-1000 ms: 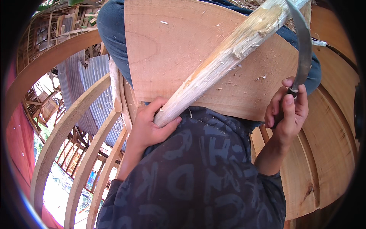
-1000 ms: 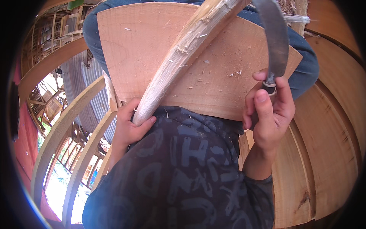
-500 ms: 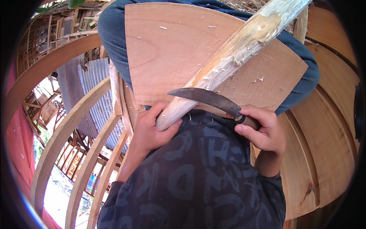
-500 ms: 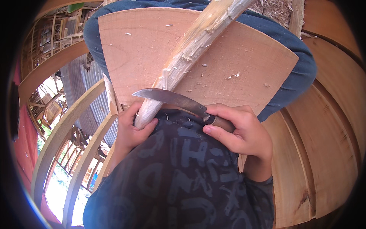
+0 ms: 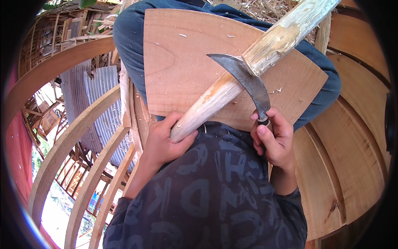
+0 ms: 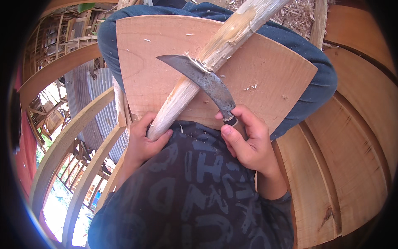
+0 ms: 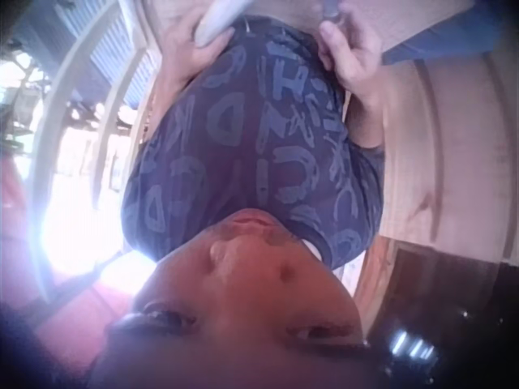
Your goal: The person sits cross-legged and uses a curved knife to shave a long wooden stick resting on a flat board on their lap. They repeatedly scrape the stick's surface, producing wood shavings that accumulate on the board.
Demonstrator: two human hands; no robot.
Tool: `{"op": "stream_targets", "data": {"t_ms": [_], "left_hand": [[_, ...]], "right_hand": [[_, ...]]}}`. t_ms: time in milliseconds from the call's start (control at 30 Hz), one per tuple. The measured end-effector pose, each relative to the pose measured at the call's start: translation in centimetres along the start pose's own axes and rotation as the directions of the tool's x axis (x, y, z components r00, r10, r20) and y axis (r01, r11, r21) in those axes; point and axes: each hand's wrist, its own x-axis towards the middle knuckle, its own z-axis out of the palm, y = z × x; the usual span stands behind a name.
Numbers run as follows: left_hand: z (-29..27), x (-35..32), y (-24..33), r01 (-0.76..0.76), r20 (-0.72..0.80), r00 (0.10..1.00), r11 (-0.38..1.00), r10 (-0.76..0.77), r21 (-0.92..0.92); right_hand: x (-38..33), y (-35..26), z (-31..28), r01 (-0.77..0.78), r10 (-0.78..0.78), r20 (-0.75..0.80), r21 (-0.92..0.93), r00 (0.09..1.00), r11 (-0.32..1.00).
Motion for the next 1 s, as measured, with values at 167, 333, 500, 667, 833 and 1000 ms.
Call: {"op": "stream_targets", "data": {"t_ms": [167,333,500,667,833,1000], "left_hand": [[0.0,0.1,0.0,-0.014,-0.006,1.0,1.0,0.014,0.0],[0.0,0.0,-0.2,-0.02,0.001,1.0,1.0,0.02,0.006],[-0.1,0.2,-0.5,-0.016,0.032,0.999,1.0,0.016,-0.003],[-0.4,0.2,-0.4,-0.008,0.059,0.998,1.0,0.008,-0.005],[-0.7,0.3,-0.3,-0.058,0.071,0.996,0.998,0.055,0.03],[-1.1,0.2,0.0,0.005,0.129,0.992,1.0,-0.003,-0.012]], "right_hand": [[0.3,0.4,0.2,0.091,-0.108,-0.089,-0.179,0.99,0.98],[1.0,2.2,0.5,0.35,-0.464,-0.045,-0.595,0.885,0.724],[1.2,2.7,1.1,0.388,-0.572,-0.04,-0.697,0.819,0.603],[1.4,3.5,1.0,0.405,-0.614,-0.005,-0.747,0.789,0.527],[1.4,3.3,1.2,0.411,-0.643,0.023,-0.787,0.765,0.461],[1.3,3.2,1.5,0.396,-0.64,0.013,-0.796,0.768,0.459]]}}
